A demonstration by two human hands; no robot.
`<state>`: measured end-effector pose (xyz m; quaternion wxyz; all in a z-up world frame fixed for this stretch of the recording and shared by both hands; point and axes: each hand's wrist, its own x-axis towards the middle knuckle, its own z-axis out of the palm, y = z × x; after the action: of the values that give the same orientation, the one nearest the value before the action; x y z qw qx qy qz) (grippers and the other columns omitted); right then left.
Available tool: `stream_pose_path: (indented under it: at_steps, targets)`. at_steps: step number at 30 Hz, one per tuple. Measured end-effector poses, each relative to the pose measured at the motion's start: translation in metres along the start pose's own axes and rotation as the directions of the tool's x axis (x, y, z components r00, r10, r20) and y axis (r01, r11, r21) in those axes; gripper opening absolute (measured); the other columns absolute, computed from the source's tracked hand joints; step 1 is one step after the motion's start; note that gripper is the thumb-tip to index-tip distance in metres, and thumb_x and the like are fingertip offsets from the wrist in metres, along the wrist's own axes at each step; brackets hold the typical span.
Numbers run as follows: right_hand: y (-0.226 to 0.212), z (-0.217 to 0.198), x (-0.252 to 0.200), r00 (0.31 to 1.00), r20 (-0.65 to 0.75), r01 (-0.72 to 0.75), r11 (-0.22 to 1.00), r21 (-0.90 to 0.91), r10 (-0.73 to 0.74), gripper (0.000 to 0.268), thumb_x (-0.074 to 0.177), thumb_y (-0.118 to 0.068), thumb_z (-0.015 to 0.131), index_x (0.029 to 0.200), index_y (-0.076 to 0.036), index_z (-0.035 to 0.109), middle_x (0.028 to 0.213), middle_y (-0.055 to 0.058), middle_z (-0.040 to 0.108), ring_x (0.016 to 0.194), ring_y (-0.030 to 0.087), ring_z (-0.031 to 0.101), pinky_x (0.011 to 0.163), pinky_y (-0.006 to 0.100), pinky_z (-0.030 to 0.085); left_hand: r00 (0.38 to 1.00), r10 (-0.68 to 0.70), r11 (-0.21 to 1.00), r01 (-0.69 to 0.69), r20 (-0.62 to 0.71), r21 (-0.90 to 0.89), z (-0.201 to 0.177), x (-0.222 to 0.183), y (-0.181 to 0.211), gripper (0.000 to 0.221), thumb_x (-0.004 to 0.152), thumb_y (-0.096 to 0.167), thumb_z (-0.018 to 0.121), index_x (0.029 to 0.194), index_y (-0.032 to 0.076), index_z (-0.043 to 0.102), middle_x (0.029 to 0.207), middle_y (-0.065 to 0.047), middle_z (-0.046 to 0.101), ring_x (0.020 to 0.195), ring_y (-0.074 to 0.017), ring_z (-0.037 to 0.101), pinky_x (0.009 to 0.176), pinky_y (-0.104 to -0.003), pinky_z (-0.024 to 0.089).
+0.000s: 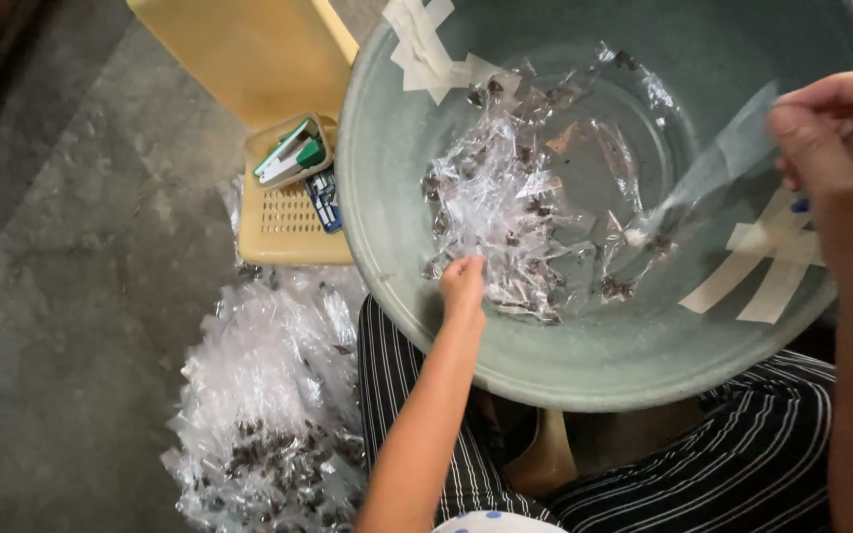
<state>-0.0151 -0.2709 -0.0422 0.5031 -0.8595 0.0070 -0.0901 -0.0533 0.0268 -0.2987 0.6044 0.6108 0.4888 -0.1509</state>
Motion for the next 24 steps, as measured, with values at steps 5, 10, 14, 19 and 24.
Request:
stream_pose_path:
  at_steps: [5, 10, 14, 19, 24]
  targets:
    - [-0.012, -0.004, 0.003, 0.995, -0.077, -0.059, 0.996, 0.062, 0.063, 0.007, 0.126, -0.001, 0.070, 0.126, -0.005, 0.064, 0.100, 0.006, 0.062, 0.081, 0.010, 0.057, 0.074, 0.021, 0.045, 0.975, 0.161, 0.931, -0.202, -0.154, -0.306, 0.061, 0.079, -0.004, 0.013, 0.085, 0.012, 0.061, 0.075, 0.005, 0.055, 0.067, -0.008, 0.060, 0.057, -0.0182, 0.059, 0.054, -0.035, 0.044]
    - [-0.036, 0.000, 0.003, 0.996, 0.003, -0.088, 0.993, 0.073, 0.088, 0.003, 0.121, -0.001, 0.070, 0.124, -0.003, 0.070, 0.094, 0.007, 0.065, 0.076, 0.009, 0.057, 0.070, 0.020, 0.047, 0.844, 0.454, 0.886, -0.395, 0.285, -0.244, 0.058, -0.091, 0.139, 0.067, 0.094, 0.009, 0.053, 0.156, -0.001, 0.029, 0.117, -0.018, 0.073, 0.081, -0.0209, 0.074, 0.060, -0.024, 0.057]
    - [-0.024, 0.003, 0.009, 0.979, 0.190, -0.105, 0.976, 0.192, 0.068, 0.006, 0.110, -0.002, 0.067, 0.112, 0.003, 0.070, 0.082, 0.009, 0.063, 0.065, 0.013, 0.058, 0.057, 0.020, 0.051, 0.610, 0.624, 0.780, -0.462, 0.487, -0.421, 0.068, -0.148, 0.170, 0.060, 0.092, 0.006, 0.065, 0.148, -0.008, 0.047, 0.109, -0.016, 0.076, 0.092, -0.0177, 0.074, 0.096, -0.031, 0.058]
    - [-0.023, 0.013, 0.014, 0.961, 0.240, -0.214, 0.917, 0.336, 0.137, 0.036, 0.099, -0.007, 0.070, 0.133, 0.002, 0.066, 0.081, 0.002, 0.060, 0.060, 0.008, 0.053, 0.056, 0.018, 0.047, 0.453, 0.656, 0.748, -0.499, 0.603, -0.438, 0.062, -0.175, 0.173, 0.049, 0.092, 0.006, 0.071, 0.138, -0.002, 0.057, 0.111, -0.015, 0.076, 0.101, -0.0172, 0.074, 0.097, -0.029, 0.057]
    - [-0.017, 0.008, 0.012, 0.924, 0.316, -0.338, 0.841, 0.422, 0.213, 0.036, 0.095, -0.009, 0.069, 0.129, 0.002, 0.068, 0.075, 0.006, 0.061, 0.058, 0.010, 0.050, 0.056, 0.021, 0.045, 0.367, 0.641, 0.713, -0.609, 0.674, -0.346, 0.055, -0.192, 0.166, 0.056, 0.094, -0.006, 0.062, 0.146, 0.012, 0.054, 0.114, -0.010, 0.078, 0.056, -0.0009, 0.044, 0.053, -0.018, 0.040]
